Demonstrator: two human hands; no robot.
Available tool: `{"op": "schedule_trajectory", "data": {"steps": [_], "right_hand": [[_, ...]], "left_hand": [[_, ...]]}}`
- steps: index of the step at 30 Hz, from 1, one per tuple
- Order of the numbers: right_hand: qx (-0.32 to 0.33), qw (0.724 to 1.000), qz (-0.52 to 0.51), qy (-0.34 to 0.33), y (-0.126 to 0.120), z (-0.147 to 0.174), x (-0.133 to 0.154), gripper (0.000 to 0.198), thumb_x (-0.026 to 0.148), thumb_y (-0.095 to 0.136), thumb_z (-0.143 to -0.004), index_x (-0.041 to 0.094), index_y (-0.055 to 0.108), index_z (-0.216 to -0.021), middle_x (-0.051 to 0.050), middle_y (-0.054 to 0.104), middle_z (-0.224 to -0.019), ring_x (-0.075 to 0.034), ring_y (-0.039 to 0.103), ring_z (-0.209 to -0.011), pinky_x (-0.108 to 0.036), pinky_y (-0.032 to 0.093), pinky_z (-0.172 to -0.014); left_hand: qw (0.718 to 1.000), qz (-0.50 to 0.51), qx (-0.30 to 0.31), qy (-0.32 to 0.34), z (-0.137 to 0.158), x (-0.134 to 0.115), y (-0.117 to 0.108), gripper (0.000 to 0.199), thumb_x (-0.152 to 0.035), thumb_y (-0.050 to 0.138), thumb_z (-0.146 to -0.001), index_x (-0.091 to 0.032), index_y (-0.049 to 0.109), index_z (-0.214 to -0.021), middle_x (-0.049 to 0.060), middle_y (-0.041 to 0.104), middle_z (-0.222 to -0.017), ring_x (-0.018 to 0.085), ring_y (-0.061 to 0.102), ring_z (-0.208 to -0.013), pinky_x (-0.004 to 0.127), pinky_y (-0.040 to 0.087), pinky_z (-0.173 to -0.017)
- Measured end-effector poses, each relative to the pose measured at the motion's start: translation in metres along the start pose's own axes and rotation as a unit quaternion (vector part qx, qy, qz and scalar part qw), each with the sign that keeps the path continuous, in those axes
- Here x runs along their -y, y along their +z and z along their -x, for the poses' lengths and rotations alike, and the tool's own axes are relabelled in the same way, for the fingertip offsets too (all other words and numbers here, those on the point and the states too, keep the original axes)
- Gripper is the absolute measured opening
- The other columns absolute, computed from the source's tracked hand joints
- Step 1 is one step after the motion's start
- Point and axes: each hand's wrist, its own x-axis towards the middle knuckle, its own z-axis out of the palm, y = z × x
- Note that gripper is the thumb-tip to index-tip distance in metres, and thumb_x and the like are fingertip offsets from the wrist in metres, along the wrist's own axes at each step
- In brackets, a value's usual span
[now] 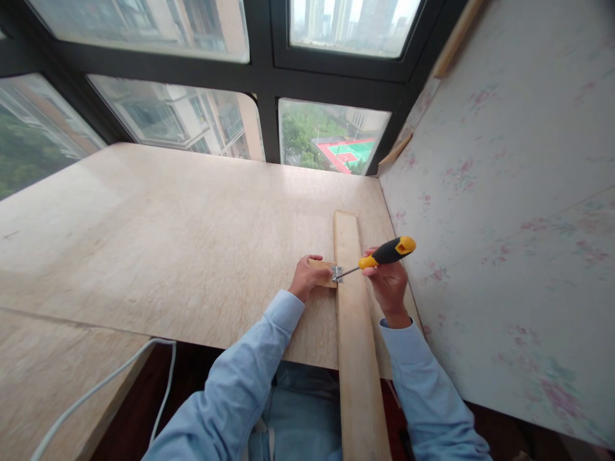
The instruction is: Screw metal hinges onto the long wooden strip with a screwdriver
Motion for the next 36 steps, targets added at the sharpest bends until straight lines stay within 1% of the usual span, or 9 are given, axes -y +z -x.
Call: {"op": "schedule_trajectory", "data": {"steps": [5,8,12,17,20,23,26,30,36], "right_hand": [[0.083,0.993,-0.066,0.041,0.001,-0.003,0.013,0.051,0.057,0.045,-0.093,0.027,0.053,-0.133,-0.010,0.059,-0.131,-0.026,0.060,-0.115,-0.047,0.051,-0.093],[0.129,0.981,-0.129,0.073,0.001,-0.004,0.024,0.052,0.051,0.049,-0.093,0.032,0.044,-0.141,-0.008,0.052,-0.143,-0.028,0.051,-0.129,-0.051,0.046,-0.101],[0.106,0.984,-0.109,0.093,0.000,-0.003,0.027,0.046,0.041,0.062,-0.089,0.027,0.053,-0.132,-0.008,0.065,-0.126,-0.026,0.062,-0.115,-0.052,0.048,-0.100],[-0.006,0.999,0.009,0.047,0.000,0.000,0.016,0.030,0.036,0.081,-0.072,0.023,0.066,-0.095,-0.003,0.073,-0.091,-0.023,0.068,-0.088,-0.045,0.054,-0.088],[0.029,0.999,0.031,0.031,0.000,0.001,0.015,0.034,0.045,0.068,-0.083,0.024,0.064,-0.109,-0.006,0.071,-0.103,-0.025,0.065,-0.099,-0.047,0.050,-0.094],[0.114,0.991,-0.045,0.055,-0.001,0.001,0.020,0.046,0.048,0.048,-0.095,0.028,0.047,-0.136,-0.008,0.059,-0.134,-0.025,0.055,-0.123,-0.050,0.042,-0.105],[0.168,0.973,-0.136,0.084,-0.002,-0.001,0.028,0.048,0.043,0.046,-0.097,0.033,0.039,-0.143,-0.005,0.048,-0.147,-0.024,0.048,-0.132,-0.051,0.037,-0.110],[0.163,0.972,-0.142,0.096,-0.004,-0.001,0.035,0.046,0.035,0.055,-0.094,0.030,0.046,-0.139,-0.006,0.055,-0.141,-0.024,0.050,-0.130,-0.050,0.040,-0.108],[0.040,0.997,0.002,0.059,-0.005,-0.002,0.020,0.036,0.035,0.078,-0.076,0.022,0.066,-0.107,-0.006,0.074,-0.102,-0.024,0.068,-0.096,-0.046,0.053,-0.092]], "left_hand": [[1.000,0.004,-0.005,0.002,0.000,0.000,0.000,0.055,-0.008,0.082,-0.046,-0.012,0.058,-0.095,0.005,0.064,-0.074,0.015,0.059,-0.061,0.026,0.047,-0.057],[1.000,0.001,-0.007,0.004,0.000,0.000,0.000,0.054,-0.008,0.082,-0.047,-0.012,0.058,-0.095,0.005,0.064,-0.074,0.015,0.059,-0.062,0.025,0.047,-0.057],[1.000,0.000,-0.004,0.005,0.000,0.001,0.000,0.054,-0.008,0.080,-0.048,-0.012,0.058,-0.096,0.005,0.065,-0.075,0.015,0.059,-0.062,0.025,0.047,-0.056],[1.000,0.002,-0.006,0.008,-0.001,0.001,0.001,0.056,-0.010,0.083,-0.045,-0.013,0.057,-0.095,0.004,0.065,-0.074,0.015,0.059,-0.061,0.024,0.047,-0.056],[1.000,0.000,-0.005,0.009,-0.001,0.001,0.001,0.056,-0.010,0.084,-0.045,-0.013,0.057,-0.094,0.004,0.064,-0.073,0.014,0.059,-0.060,0.024,0.047,-0.056],[1.000,0.005,-0.005,0.010,0.000,0.001,0.001,0.056,-0.009,0.083,-0.046,-0.012,0.057,-0.095,0.004,0.064,-0.074,0.015,0.059,-0.061,0.025,0.047,-0.056],[1.000,0.005,-0.007,0.011,0.001,0.000,0.001,0.054,-0.009,0.081,-0.047,-0.012,0.058,-0.095,0.005,0.064,-0.074,0.015,0.059,-0.062,0.026,0.047,-0.057],[1.000,0.003,-0.009,0.011,0.001,0.000,0.001,0.054,-0.008,0.081,-0.047,-0.012,0.058,-0.096,0.004,0.064,-0.074,0.016,0.059,-0.063,0.026,0.048,-0.058],[1.000,0.002,-0.011,0.012,0.001,0.000,0.001,0.054,-0.007,0.081,-0.047,-0.012,0.058,-0.096,0.006,0.065,-0.075,0.016,0.060,-0.063,0.026,0.047,-0.058]]}}
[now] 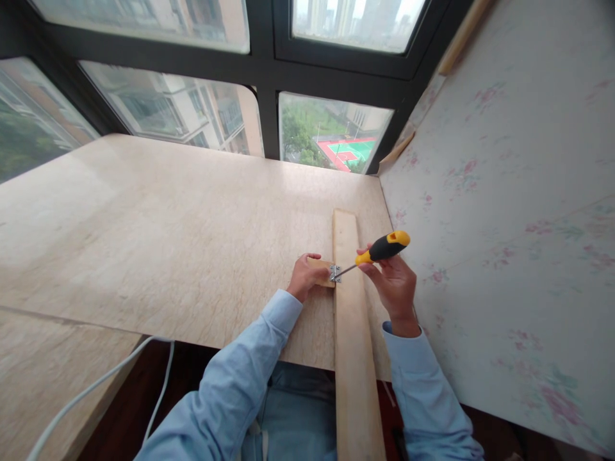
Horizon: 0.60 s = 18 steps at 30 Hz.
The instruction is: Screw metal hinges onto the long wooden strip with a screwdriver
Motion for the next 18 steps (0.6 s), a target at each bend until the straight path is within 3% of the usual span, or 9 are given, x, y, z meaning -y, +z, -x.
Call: {"op": "schedule_trajectory", "data": {"steps": [3,5,8,11,14,18], "right_hand": [[-0.030,0.997,0.064,-0.027,-0.002,-0.001,-0.007,0.040,0.040,0.080,-0.071,0.021,0.066,-0.103,-0.006,0.073,-0.098,-0.024,0.068,-0.089,-0.045,0.054,-0.088],[-0.010,0.997,0.075,-0.036,-0.002,-0.001,-0.006,0.040,0.044,0.072,-0.080,0.021,0.064,-0.112,-0.008,0.072,-0.103,-0.024,0.067,-0.095,-0.045,0.052,-0.092],[0.052,0.998,0.013,-0.028,0.000,0.001,0.003,0.041,0.044,0.050,-0.095,0.025,0.055,-0.131,-0.008,0.065,-0.125,-0.025,0.057,-0.120,-0.049,0.042,-0.105],[0.100,0.992,-0.072,-0.005,0.002,0.002,0.013,0.042,0.038,0.044,-0.099,0.031,0.045,-0.140,-0.004,0.054,-0.141,-0.025,0.046,-0.134,-0.053,0.035,-0.112],[0.092,0.993,-0.078,0.002,0.003,0.003,0.019,0.039,0.034,0.051,-0.096,0.030,0.051,-0.135,-0.005,0.060,-0.135,-0.025,0.052,-0.128,-0.053,0.037,-0.111],[0.030,0.999,-0.032,0.007,0.003,0.002,0.017,0.030,0.033,0.065,-0.087,0.024,0.064,-0.116,-0.007,0.072,-0.113,-0.026,0.067,-0.106,-0.047,0.054,-0.094]], "left_hand": [[1.000,0.005,-0.001,0.000,0.000,0.000,0.000,0.054,-0.007,0.081,-0.046,-0.012,0.059,-0.095,0.005,0.065,-0.074,0.015,0.059,-0.062,0.025,0.047,-0.058],[1.000,0.003,-0.001,0.000,0.000,0.000,0.000,0.054,-0.007,0.081,-0.046,-0.012,0.059,-0.095,0.004,0.065,-0.073,0.015,0.059,-0.062,0.024,0.047,-0.058],[1.000,0.002,0.000,-0.003,0.000,0.000,0.001,0.053,-0.007,0.080,-0.047,-0.013,0.058,-0.096,0.004,0.065,-0.073,0.015,0.059,-0.062,0.024,0.047,-0.058],[1.000,-0.001,0.001,-0.002,0.000,0.000,0.001,0.053,-0.007,0.080,-0.048,-0.013,0.058,-0.096,0.004,0.064,-0.074,0.015,0.059,-0.063,0.024,0.047,-0.057],[1.000,-0.008,-0.002,0.004,0.000,0.000,0.001,0.052,-0.007,0.079,-0.048,-0.013,0.059,-0.096,0.004,0.064,-0.075,0.015,0.059,-0.064,0.024,0.046,-0.057],[1.000,-0.004,-0.002,0.002,0.000,0.001,0.001,0.052,-0.006,0.079,-0.048,-0.013,0.059,-0.096,0.004,0.065,-0.075,0.015,0.059,-0.064,0.024,0.046,-0.058]]}}
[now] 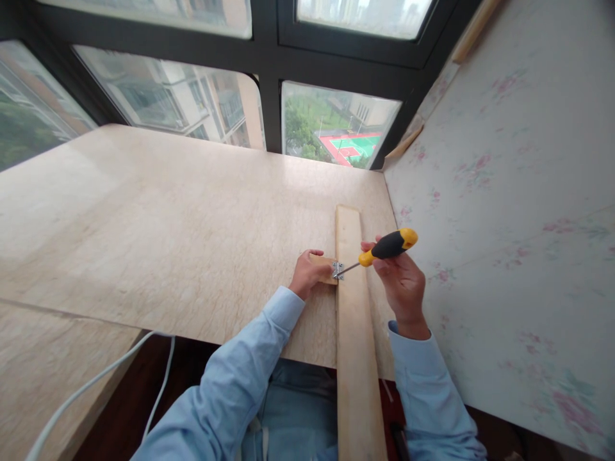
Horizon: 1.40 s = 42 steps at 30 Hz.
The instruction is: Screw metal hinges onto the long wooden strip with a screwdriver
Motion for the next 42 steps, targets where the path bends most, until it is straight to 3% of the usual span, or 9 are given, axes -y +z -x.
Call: {"op": "schedule_trajectory", "data": {"steps": [3,7,10,14,18,27,37,39,42], "right_hand": [[-0.055,0.998,0.015,-0.025,-0.001,-0.001,-0.010,0.029,0.032,0.076,-0.078,0.023,0.066,-0.103,-0.005,0.074,-0.099,-0.025,0.070,-0.092,-0.045,0.057,-0.086],[-0.104,0.990,0.067,-0.062,-0.005,-0.001,-0.022,0.041,0.036,0.084,-0.067,0.023,0.065,-0.101,-0.005,0.070,-0.101,-0.024,0.067,-0.092,-0.044,0.056,-0.088],[-0.066,0.992,0.091,-0.051,-0.004,-0.001,-0.018,0.045,0.045,0.073,-0.078,0.023,0.061,-0.115,-0.007,0.068,-0.105,-0.024,0.064,-0.099,-0.044,0.053,-0.091],[0.003,1.000,0.018,-0.018,0.000,-0.003,-0.006,0.050,0.049,0.054,-0.091,0.027,0.048,-0.135,-0.009,0.064,-0.123,-0.025,0.059,-0.115,-0.045,0.050,-0.095],[0.051,0.997,-0.058,0.023,-0.002,-0.007,-0.003,0.057,0.044,0.058,-0.089,0.031,0.041,-0.141,-0.008,0.057,-0.137,-0.027,0.053,-0.125,-0.050,0.047,-0.100],[0.054,0.996,-0.065,0.020,0.000,-0.008,-0.001,0.054,0.039,0.059,-0.089,0.030,0.043,-0.140,-0.009,0.061,-0.133,-0.029,0.057,-0.123,-0.056,0.044,-0.102],[-0.085,0.995,0.027,-0.036,0.011,-0.013,-0.010,0.045,0.032,0.083,-0.069,0.023,0.064,-0.108,-0.002,0.073,-0.089,-0.023,0.071,-0.085,-0.044,0.057,-0.084],[-0.059,0.997,0.031,-0.035,0.011,-0.013,-0.010,0.044,0.038,0.077,-0.075,0.024,0.062,-0.115,-0.004,0.073,-0.096,-0.023,0.069,-0.093,-0.044,0.055,-0.089],[0.041,0.999,-0.009,0.011,0.007,-0.014,-0.005,0.049,0.045,0.063,-0.087,0.028,0.051,-0.132,-0.009,0.067,-0.123,-0.025,0.061,-0.116,-0.049,0.049,-0.098]], "left_hand": [[1.000,-0.004,-0.002,-0.001,0.000,0.000,0.000,0.052,-0.006,0.079,-0.048,-0.013,0.059,-0.096,0.004,0.064,-0.075,0.015,0.059,-0.064,0.024,0.046,-0.057],[1.000,0.002,-0.001,-0.004,0.000,0.001,0.000,0.053,-0.006,0.080,-0.048,-0.013,0.059,-0.096,0.004,0.063,-0.075,0.016,0.059,-0.064,0.025,0.046,-0.058],[1.000,0.010,0.001,-0.008,0.000,0.000,0.000,0.054,-0.006,0.081,-0.048,-0.013,0.059,-0.097,0.003,0.063,-0.074,0.015,0.059,-0.064,0.025,0.046,-0.058],[1.000,0.010,-0.002,-0.001,0.002,-0.001,0.001,0.053,-0.003,0.080,-0.048,-0.012,0.059,-0.096,0.003,0.062,-0.074,0.014,0.057,-0.063,0.024,0.046,-0.057],[1.000,0.013,-0.001,0.003,0.002,0.000,0.001,0.051,-0.003,0.078,-0.049,-0.012,0.059,-0.095,0.003,0.062,-0.074,0.014,0.057,-0.063,0.024,0.045,-0.057],[1.000,-0.002,0.001,0.011,0.001,0.002,0.000,0.048,-0.005,0.079,-0.052,-0.013,0.060,-0.095,0.005,0.063,-0.076,0.016,0.058,-0.067,0.025,0.046,-0.061],[1.000,-0.006,0.002,0.014,0.002,0.002,0.000,0.047,-0.004,0.077,-0.052,-0.013,0.060,-0.095,0.005,0.062,-0.077,0.016,0.058,-0.066,0.025,0.045,-0.058],[1.000,-0.011,0.004,0.016,0.001,0.002,-0.001,0.048,-0.005,0.078,-0.052,-0.013,0.060,-0.096,0.006,0.063,-0.078,0.017,0.059,-0.067,0.025,0.045,-0.059],[1.000,-0.019,0.007,0.020,0.001,0.003,-0.001,0.050,-0.006,0.078,-0.052,-0.013,0.060,-0.098,0.006,0.064,-0.079,0.017,0.059,-0.069,0.025,0.046,-0.061]]}}
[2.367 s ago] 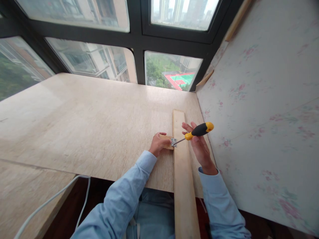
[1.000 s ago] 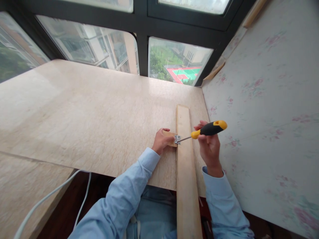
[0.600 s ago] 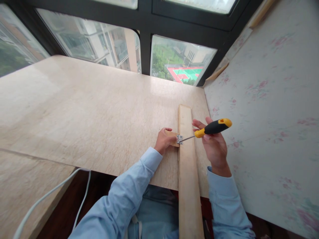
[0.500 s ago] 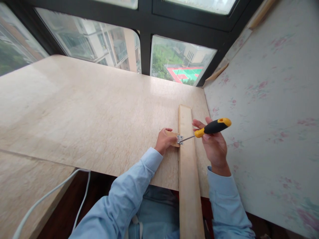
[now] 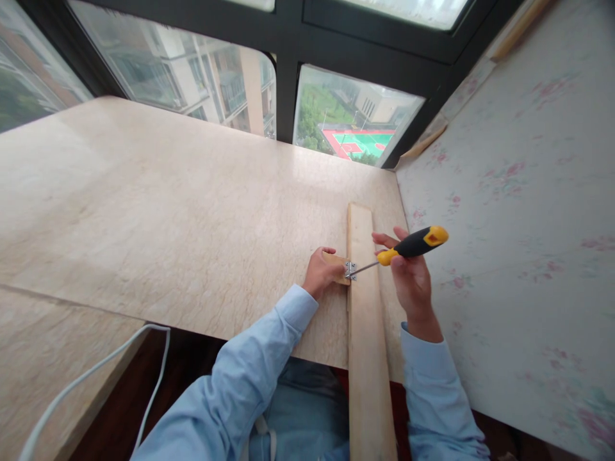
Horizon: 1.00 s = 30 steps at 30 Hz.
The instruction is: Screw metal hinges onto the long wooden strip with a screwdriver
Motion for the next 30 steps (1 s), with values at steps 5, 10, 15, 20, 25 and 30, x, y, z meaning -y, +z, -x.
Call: {"op": "schedule_trajectory", "data": {"steps": [5,10,15,20,25,30], "right_hand": [[0.089,0.994,-0.053,0.046,-0.008,0.001,0.008,0.052,0.039,0.065,-0.087,0.031,0.048,-0.136,-0.008,0.059,-0.136,-0.027,0.055,-0.126,-0.054,0.044,-0.105],[-0.026,0.999,0.032,0.006,-0.006,0.002,-0.004,0.040,0.033,0.080,-0.073,0.023,0.066,-0.109,-0.004,0.074,-0.098,-0.024,0.070,-0.096,-0.049,0.054,-0.094],[-0.068,0.996,0.055,-0.030,-0.007,-0.001,-0.012,0.037,0.037,0.080,-0.072,0.024,0.066,-0.103,-0.003,0.071,-0.093,-0.022,0.068,-0.090,-0.043,0.056,-0.088],[0.041,0.999,-0.017,0.014,-0.012,0.001,0.008,0.053,0.039,0.065,-0.087,0.032,0.046,-0.136,-0.006,0.061,-0.131,-0.024,0.055,-0.124,-0.046,0.050,-0.100],[0.048,0.998,-0.008,0.046,-0.015,0.003,0.010,0.052,0.034,0.068,-0.086,0.030,0.049,-0.134,-0.006,0.069,-0.119,-0.024,0.064,-0.111,-0.048,0.051,-0.098],[-0.060,0.996,0.061,0.020,-0.018,-0.003,-0.007,0.051,0.035,0.084,-0.068,0.025,0.064,-0.112,-0.002,0.072,-0.091,-0.022,0.069,-0.088,-0.044,0.054,-0.092]], "left_hand": [[1.000,0.012,0.004,-0.007,0.001,-0.002,0.000,0.049,-0.005,0.078,-0.053,-0.012,0.059,-0.098,0.006,0.063,-0.078,0.016,0.059,-0.067,0.025,0.045,-0.060],[1.000,-0.005,-0.003,-0.013,0.002,-0.006,0.000,0.048,-0.005,0.077,-0.053,-0.012,0.059,-0.097,0.004,0.062,-0.078,0.016,0.058,-0.067,0.025,0.046,-0.059],[1.000,0.000,-0.009,-0.008,0.002,-0.005,0.000,0.048,-0.006,0.078,-0.051,-0.012,0.060,-0.095,0.004,0.061,-0.078,0.015,0.056,-0.067,0.025,0.046,-0.059],[1.000,-0.006,0.000,-0.006,0.001,-0.003,0.000,0.048,-0.006,0.076,-0.054,-0.012,0.058,-0.099,0.006,0.062,-0.080,0.016,0.058,-0.068,0.024,0.046,-0.057],[1.000,-0.013,-0.002,-0.006,0.001,-0.003,0.000,0.048,-0.006,0.076,-0.055,-0.012,0.058,-0.099,0.007,0.063,-0.081,0.016,0.059,-0.069,0.024,0.046,-0.057],[1.000,-0.006,-0.003,-0.013,0.001,-0.004,0.001,0.048,-0.005,0.076,-0.055,-0.012,0.058,-0.099,0.007,0.063,-0.080,0.016,0.059,-0.068,0.024,0.046,-0.057]]}}
